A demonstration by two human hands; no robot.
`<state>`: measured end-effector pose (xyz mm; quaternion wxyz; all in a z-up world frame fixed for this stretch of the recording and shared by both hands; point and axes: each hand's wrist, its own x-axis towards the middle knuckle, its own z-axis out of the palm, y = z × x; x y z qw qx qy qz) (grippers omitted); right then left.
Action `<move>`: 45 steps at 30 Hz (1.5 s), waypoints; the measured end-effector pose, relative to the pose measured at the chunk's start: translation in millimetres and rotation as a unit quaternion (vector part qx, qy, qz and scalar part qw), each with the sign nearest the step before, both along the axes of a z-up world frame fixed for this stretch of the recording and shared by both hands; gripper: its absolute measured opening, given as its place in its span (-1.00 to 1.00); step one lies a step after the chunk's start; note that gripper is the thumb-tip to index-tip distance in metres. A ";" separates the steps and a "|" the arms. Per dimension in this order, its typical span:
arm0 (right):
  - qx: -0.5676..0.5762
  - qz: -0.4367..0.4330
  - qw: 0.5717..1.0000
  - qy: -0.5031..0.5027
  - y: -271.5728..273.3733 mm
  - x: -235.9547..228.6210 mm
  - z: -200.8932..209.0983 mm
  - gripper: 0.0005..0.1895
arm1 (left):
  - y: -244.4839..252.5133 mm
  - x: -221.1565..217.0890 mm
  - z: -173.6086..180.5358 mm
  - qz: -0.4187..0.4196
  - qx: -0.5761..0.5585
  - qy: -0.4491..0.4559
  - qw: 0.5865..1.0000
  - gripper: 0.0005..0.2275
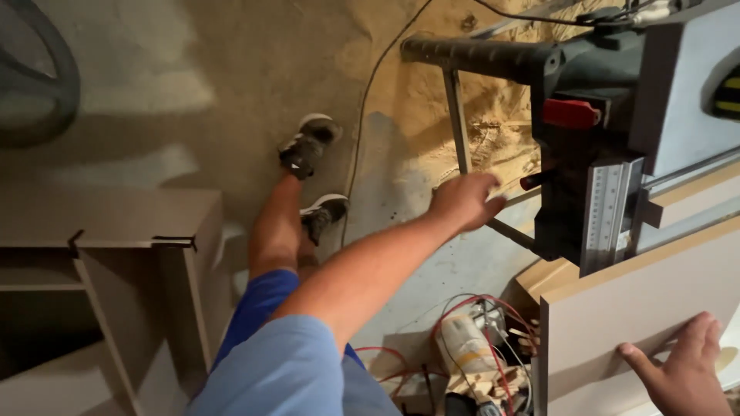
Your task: Wiping a wooden panel with a cloth in a woodworking shop
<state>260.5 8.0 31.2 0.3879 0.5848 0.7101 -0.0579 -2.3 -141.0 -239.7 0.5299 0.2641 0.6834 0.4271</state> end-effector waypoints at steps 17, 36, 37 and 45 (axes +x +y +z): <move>-0.027 -0.021 0.999 0.002 -4.3 -7.9 9.9 0.32 | 88.1 -57.1 64.9 0.158 0.025 -0.144 0.977 -0.66; -0.025 -0.024 0.999 -0.038 -7.4 -21.3 11.7 0.32 | 88.3 -43.8 72.1 0.232 0.045 -0.301 0.924 -0.49; -0.022 -0.025 0.998 -0.046 -8.1 -22.4 12.0 0.32 | 87.6 -46.7 72.6 0.224 0.044 -0.312 0.922 -0.51; -0.033 -0.022 0.999 -0.013 -2.8 -7.2 11.0 0.35 | 85.3 -53.7 67.2 0.182 0.043 -0.320 0.929 -0.49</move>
